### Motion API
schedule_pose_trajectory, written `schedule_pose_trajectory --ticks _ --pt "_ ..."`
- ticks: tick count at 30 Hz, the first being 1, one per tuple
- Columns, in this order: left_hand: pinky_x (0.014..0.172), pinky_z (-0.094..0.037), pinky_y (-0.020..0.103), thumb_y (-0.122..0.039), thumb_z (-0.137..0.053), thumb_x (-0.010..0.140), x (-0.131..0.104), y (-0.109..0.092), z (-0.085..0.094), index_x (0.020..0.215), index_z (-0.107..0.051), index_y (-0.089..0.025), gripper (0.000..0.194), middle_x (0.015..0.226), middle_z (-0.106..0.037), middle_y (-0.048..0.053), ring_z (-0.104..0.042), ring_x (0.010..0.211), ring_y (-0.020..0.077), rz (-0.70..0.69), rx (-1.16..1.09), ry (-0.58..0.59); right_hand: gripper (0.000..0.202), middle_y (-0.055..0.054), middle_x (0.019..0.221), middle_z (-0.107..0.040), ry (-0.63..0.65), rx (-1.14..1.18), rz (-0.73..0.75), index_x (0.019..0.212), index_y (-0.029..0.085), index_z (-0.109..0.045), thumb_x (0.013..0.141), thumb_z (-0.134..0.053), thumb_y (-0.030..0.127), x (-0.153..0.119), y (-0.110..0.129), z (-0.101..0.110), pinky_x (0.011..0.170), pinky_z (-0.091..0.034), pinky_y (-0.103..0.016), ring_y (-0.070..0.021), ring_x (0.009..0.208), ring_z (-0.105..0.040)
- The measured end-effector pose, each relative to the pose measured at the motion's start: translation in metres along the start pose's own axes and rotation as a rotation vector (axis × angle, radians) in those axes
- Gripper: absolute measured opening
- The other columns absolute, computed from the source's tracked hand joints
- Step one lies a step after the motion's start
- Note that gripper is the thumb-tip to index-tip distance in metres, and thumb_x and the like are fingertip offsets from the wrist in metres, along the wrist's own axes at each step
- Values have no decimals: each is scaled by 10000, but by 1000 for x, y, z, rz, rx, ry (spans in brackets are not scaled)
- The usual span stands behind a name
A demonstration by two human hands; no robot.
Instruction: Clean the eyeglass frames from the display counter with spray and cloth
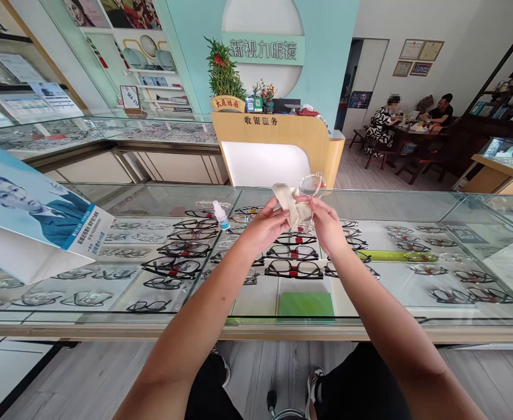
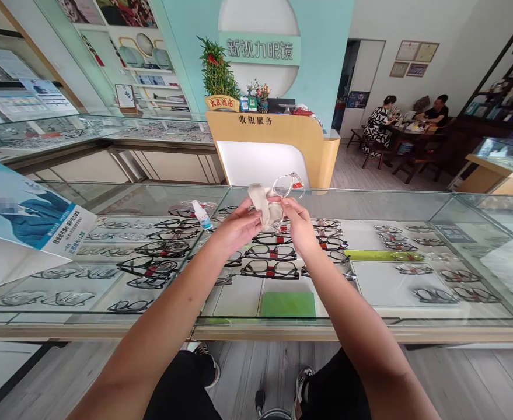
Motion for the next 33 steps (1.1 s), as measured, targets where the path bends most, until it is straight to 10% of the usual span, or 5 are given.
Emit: schedule_pose_trajectory --ticks 8,33 --pt "1023 -616 371 -296 -1080 796 0 6 0 1419 -837 -300 668 1181 -881 65 -821 1157 264 -41 78 -18 525 -74 1542 -677 26 -57 71 1081 361 -940 1000 -759 846 -1 0 -1 1407 -422 -495 -330 1680 -477" --pt "1010 -548 404 -495 -1147 723 -2 17 -8 1108 -934 -199 530 1103 -882 77 -767 1051 245 -71 144 23 467 -40 1611 -726 100 141 28 1158 381 -963 966 -865 795 -6 -2 -9 1425 -414 -525 -348 1711 -486"
Point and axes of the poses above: each hand's wrist, its own x-axis towards the middle knuckle, its own z-axis out of the back of the hand, y = z × x, the point moved 3 cm from there along x, towards the middle knuckle
